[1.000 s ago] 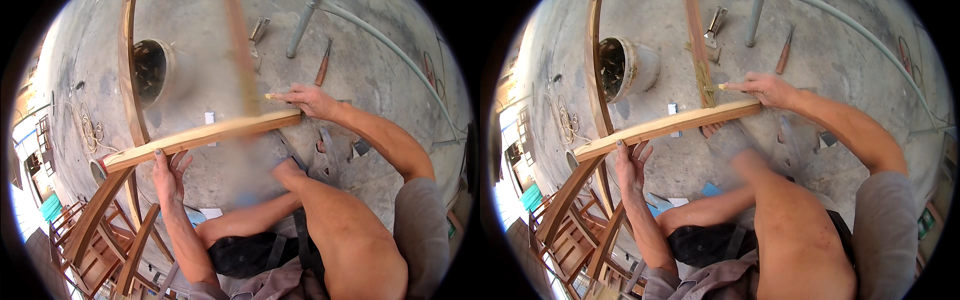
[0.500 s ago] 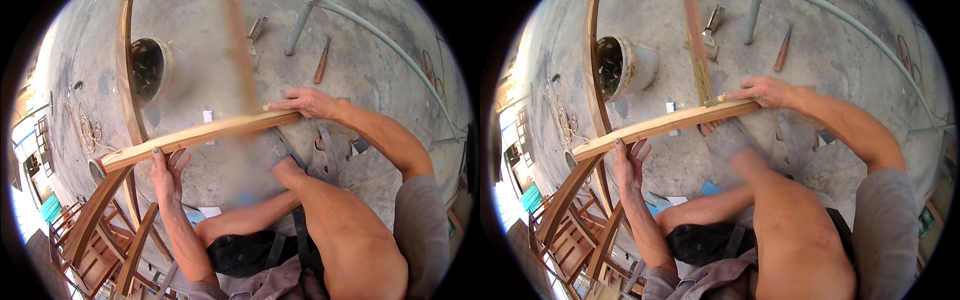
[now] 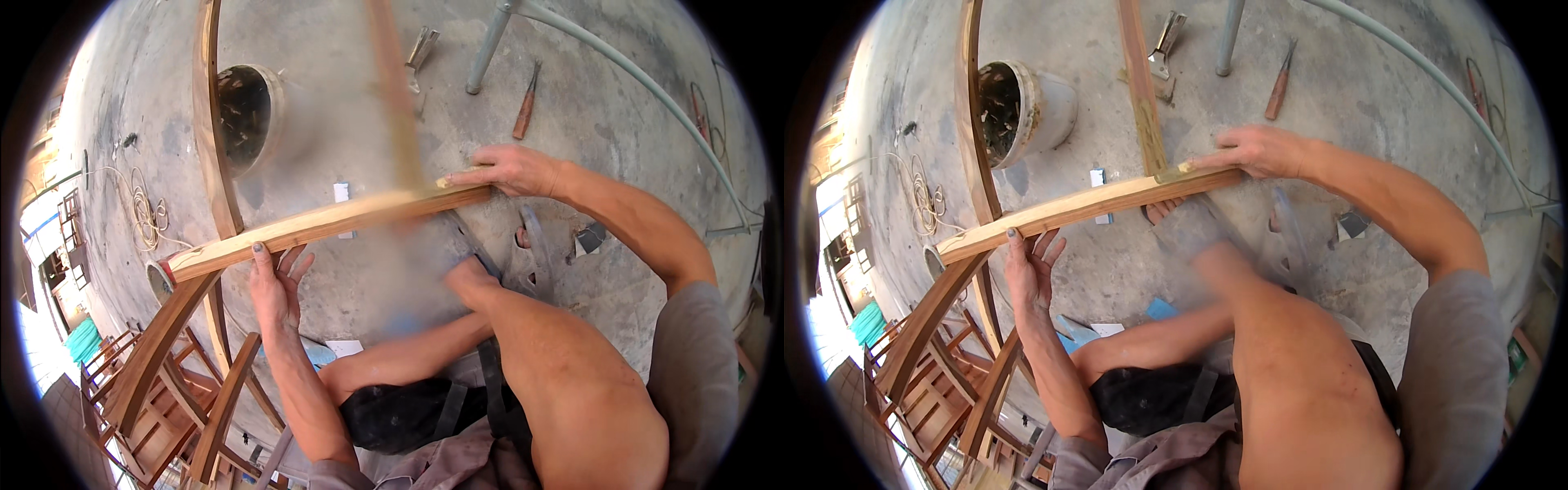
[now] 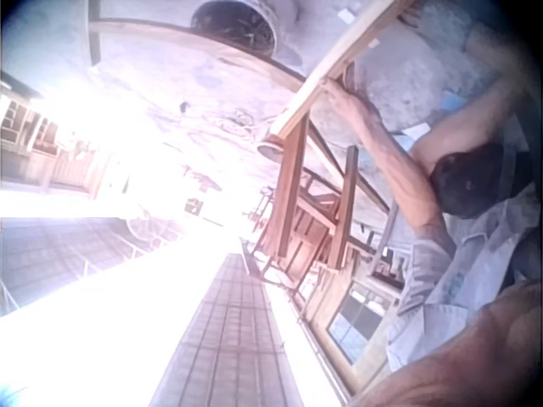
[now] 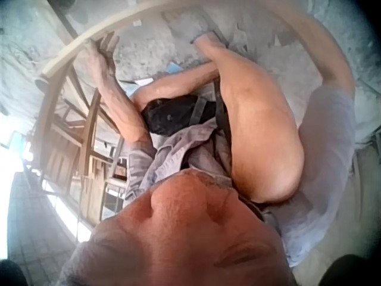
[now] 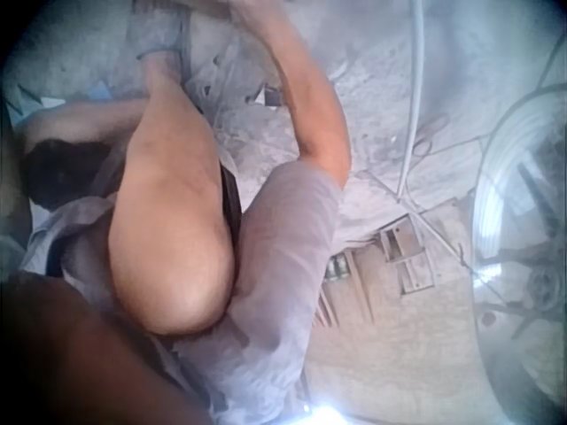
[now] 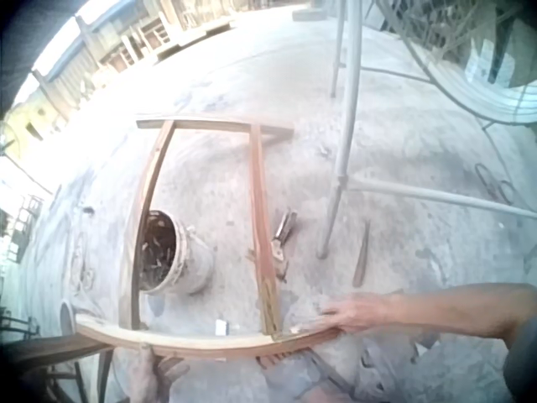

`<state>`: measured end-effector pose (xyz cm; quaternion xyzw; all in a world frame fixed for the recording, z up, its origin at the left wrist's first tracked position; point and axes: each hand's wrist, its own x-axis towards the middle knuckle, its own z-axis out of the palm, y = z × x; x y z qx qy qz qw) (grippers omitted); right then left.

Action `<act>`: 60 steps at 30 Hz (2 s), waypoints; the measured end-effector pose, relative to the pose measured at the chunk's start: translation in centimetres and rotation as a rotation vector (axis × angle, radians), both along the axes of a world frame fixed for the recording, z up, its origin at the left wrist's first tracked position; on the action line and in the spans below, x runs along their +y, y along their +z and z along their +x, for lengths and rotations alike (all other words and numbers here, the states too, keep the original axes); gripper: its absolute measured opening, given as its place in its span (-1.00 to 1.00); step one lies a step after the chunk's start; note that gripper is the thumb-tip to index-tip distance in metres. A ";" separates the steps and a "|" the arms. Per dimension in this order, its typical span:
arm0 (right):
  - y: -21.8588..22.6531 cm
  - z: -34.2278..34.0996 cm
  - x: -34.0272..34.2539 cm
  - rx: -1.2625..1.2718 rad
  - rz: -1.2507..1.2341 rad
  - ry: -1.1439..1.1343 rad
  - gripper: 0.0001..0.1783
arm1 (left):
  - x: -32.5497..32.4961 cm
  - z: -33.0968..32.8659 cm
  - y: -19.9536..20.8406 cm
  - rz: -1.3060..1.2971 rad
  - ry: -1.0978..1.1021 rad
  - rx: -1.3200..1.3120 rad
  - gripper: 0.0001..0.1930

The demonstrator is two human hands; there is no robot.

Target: The person sits on the floor and applies a finish to a wooden chair frame using a brush. They repeatedly dip the brush into a bucket of finish and coat the wooden slats and legs, rotating the frame to access different sides.

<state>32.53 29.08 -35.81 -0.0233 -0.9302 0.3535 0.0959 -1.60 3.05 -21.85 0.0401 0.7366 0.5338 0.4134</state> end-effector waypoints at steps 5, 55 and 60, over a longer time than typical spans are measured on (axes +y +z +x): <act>-0.1 0.0 -0.4 -0.051 -0.083 0.024 -0.10 | 0.2 0.1 0.0 0.001 -0.007 -0.003 -0.31; 10.1 -7.2 3.2 -0.317 -0.057 -0.451 -0.41 | -0.3 -0.5 -0.2 0.001 0.026 -0.016 -0.35; 13.7 -10.8 5.7 -0.337 0.183 -0.400 -0.48 | -0.3 -0.4 -0.2 0.006 0.022 -0.018 -0.35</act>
